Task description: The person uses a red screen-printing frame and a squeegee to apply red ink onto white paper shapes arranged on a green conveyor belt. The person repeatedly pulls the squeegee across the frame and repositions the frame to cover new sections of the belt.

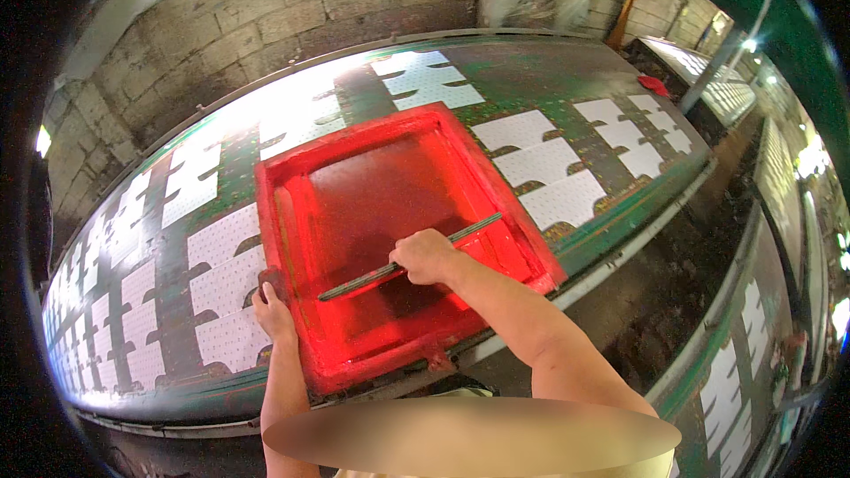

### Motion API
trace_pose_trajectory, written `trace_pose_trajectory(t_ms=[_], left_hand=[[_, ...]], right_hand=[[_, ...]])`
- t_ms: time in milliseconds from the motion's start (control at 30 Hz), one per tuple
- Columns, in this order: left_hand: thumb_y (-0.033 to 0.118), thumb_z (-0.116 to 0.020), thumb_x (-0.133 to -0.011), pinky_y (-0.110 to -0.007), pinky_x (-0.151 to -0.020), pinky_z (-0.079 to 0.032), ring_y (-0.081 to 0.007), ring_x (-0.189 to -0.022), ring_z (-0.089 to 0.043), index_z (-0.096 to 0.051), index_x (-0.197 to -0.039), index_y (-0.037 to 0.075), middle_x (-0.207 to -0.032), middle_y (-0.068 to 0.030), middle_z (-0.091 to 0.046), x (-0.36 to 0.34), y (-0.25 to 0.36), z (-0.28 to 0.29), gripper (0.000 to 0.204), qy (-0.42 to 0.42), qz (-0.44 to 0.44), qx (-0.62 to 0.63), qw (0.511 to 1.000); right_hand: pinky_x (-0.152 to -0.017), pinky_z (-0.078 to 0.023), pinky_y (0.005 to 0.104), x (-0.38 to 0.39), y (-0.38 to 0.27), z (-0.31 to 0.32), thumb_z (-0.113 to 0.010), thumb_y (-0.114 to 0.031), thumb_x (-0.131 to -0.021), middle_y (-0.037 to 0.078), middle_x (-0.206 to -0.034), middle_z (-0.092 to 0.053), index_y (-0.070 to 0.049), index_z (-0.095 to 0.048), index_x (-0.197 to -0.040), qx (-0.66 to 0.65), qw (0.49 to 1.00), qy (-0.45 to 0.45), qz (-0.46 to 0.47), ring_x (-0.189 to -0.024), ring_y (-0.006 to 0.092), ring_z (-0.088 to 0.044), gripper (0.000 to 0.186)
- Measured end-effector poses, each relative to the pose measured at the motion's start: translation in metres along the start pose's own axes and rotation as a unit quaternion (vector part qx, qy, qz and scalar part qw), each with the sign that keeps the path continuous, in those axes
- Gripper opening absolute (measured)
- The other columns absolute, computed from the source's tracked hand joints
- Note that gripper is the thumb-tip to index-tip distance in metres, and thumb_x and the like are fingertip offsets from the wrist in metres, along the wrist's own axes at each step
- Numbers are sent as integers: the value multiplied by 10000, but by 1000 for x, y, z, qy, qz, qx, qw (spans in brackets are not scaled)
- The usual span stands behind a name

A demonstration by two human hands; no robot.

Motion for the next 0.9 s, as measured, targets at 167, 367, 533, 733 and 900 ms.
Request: trace_pose_trajectory(t_ms=[167, 367, 533, 733, 900], left_hand=[[414, -607, -1149, -509, -1146, -513, -465, -1309, -685, -668, -1449, -79, -1394, -311, -727, 0, -4, -4, 581, -31, 10, 2, 999], [443, -602, -1147, -515, -1152, -511, -475, -1328, -675, -663, -1459, -79, -1425, -316, -715, -5, -11, -4, 610, -8, -13, -8, 1000], [442, -605, -1147, -515, -1106, -530, -482, -1260, -705, -675, -1434, -86, -1353, -321, -745, -10, -16, -4, 604, -10, -6, -18, 1000], [446, -629, -1135, -513, -1058, -550, -470, -1199, -729, -745, -1312, -87, -1265, -314, -776, -9, -12, 2, 574, 28, 0, -29, 999], [497, -676, -1112, -464, -903, -561, -332, -948, -719, -781, -1140, -82, -1014, -220, -789, -15, -23, 3, 589, 19, 54, -7, 998]], right_hand=[[-830, -657, 518, 58, -39, -18, -742, -129, -862, 99, -1064, -806, -174, -841, -1099, -6, 1000, -6, -14, -1016, 341, -813, 261], [-918, -608, 469, 108, -74, -26, -740, -118, -865, 95, -1072, -751, -134, -814, -1173, -2, 999, 43, -6, -1043, 326, -750, 317], [-1002, -568, 490, 134, -86, -29, -837, -400, -879, 132, -1158, -706, -71, -764, -1298, -32, 996, 72, 29, -1143, 349, -689, 538], [-1050, -554, 511, 153, -63, -29, -812, -536, -933, 150, -1266, -717, -33, -752, -1316, -125, 983, 77, 110, -1244, 369, -664, 636], [-1101, -536, 515, 182, 23, -12, -812, -366, -970, 145, -1249, -747, -21, -767, -1273, -238, 956, 158, 66, -1261, 351, -672, 461]])
Point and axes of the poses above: each hand's wrist, its own x-axis away from the middle knuckle, its own z-axis out of the back of the hand, y = z × x, the point moved 7 cm from there along -x, towards the middle knuckle
